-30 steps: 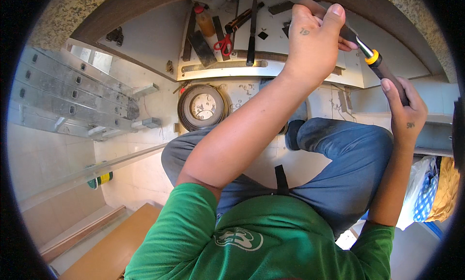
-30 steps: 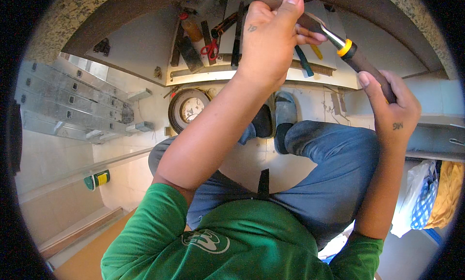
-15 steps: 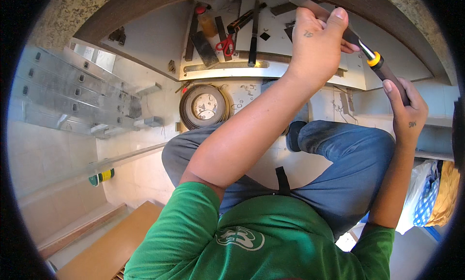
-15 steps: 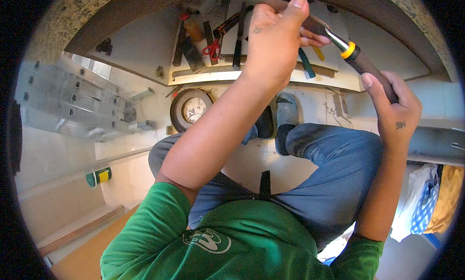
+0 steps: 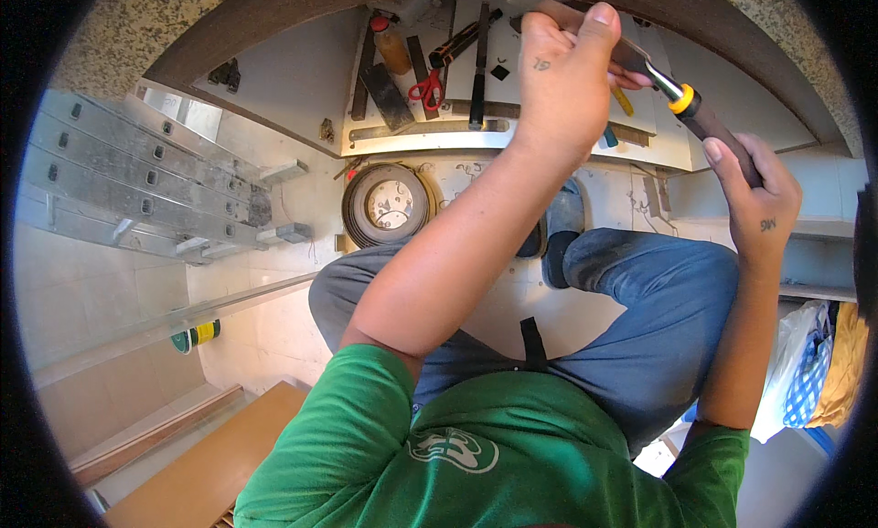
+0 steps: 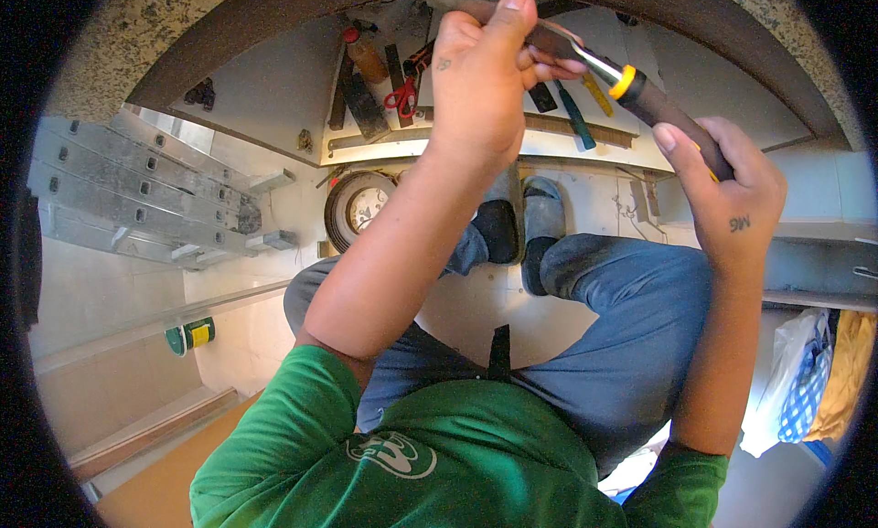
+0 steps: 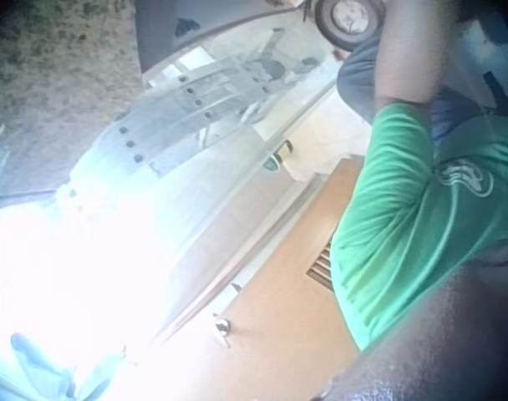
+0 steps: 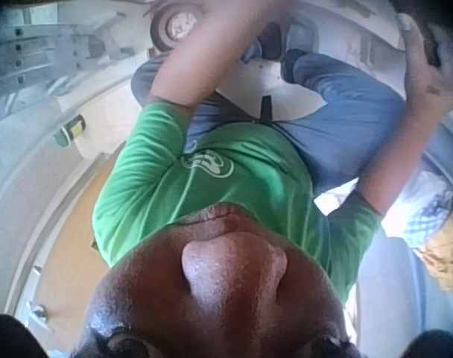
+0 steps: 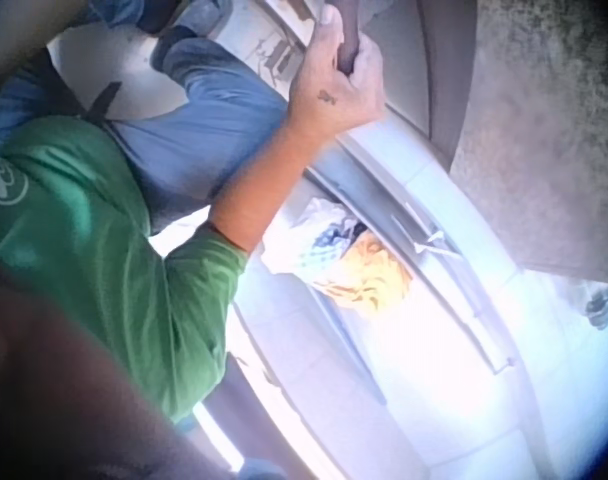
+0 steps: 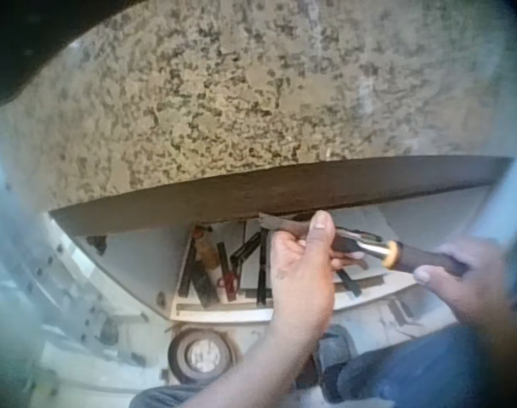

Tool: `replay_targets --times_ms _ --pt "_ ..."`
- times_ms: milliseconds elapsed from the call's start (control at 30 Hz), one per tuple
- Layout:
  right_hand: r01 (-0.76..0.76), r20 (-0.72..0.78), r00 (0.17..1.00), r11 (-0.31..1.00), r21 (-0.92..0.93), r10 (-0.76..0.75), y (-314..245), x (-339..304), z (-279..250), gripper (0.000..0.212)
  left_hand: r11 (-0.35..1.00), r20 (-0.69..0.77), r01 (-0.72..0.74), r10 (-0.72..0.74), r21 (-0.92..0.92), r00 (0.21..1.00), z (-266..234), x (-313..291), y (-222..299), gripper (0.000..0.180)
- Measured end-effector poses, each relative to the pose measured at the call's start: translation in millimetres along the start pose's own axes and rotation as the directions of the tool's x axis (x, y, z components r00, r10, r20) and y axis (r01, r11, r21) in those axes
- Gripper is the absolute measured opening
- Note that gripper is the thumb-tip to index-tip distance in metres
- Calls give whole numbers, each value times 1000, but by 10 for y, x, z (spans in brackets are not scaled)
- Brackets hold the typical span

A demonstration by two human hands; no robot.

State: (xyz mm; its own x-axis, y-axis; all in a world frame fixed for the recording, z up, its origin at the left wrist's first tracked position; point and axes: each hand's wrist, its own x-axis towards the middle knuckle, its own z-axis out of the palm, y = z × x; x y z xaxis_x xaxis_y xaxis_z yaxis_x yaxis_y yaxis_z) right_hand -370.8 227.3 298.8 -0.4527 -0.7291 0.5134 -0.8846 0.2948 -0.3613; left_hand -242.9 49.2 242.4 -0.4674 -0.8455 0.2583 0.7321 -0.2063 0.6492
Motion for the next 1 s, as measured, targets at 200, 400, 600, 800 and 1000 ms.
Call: replay_targets --times_ms 200,400,600,800,1000 --pt "23 -13 1000 999 49 -22 -48 26 41 36 1000 -29 6 -5 16 1000 0 -4 18 39" --pt "-9 -14 1000 1000 15 9 -110 23 25 37 1000 -7 -6 6 -3 1000 -38 -12 74 38" --pt "45 -2 999 998 39 -45 -161 60 91 37 996 -85 -34 41 85 996 -65 -39 175 33" --pt "25 18 999 997 67 -26 -235 76 110 37 998 -69 -3 7 66 998 -74 -51 266 35" --pt "96 32 995 990 106 -99 -266 84 157 36 988 -29 -53 58 147 998 -200 -57 323 32"
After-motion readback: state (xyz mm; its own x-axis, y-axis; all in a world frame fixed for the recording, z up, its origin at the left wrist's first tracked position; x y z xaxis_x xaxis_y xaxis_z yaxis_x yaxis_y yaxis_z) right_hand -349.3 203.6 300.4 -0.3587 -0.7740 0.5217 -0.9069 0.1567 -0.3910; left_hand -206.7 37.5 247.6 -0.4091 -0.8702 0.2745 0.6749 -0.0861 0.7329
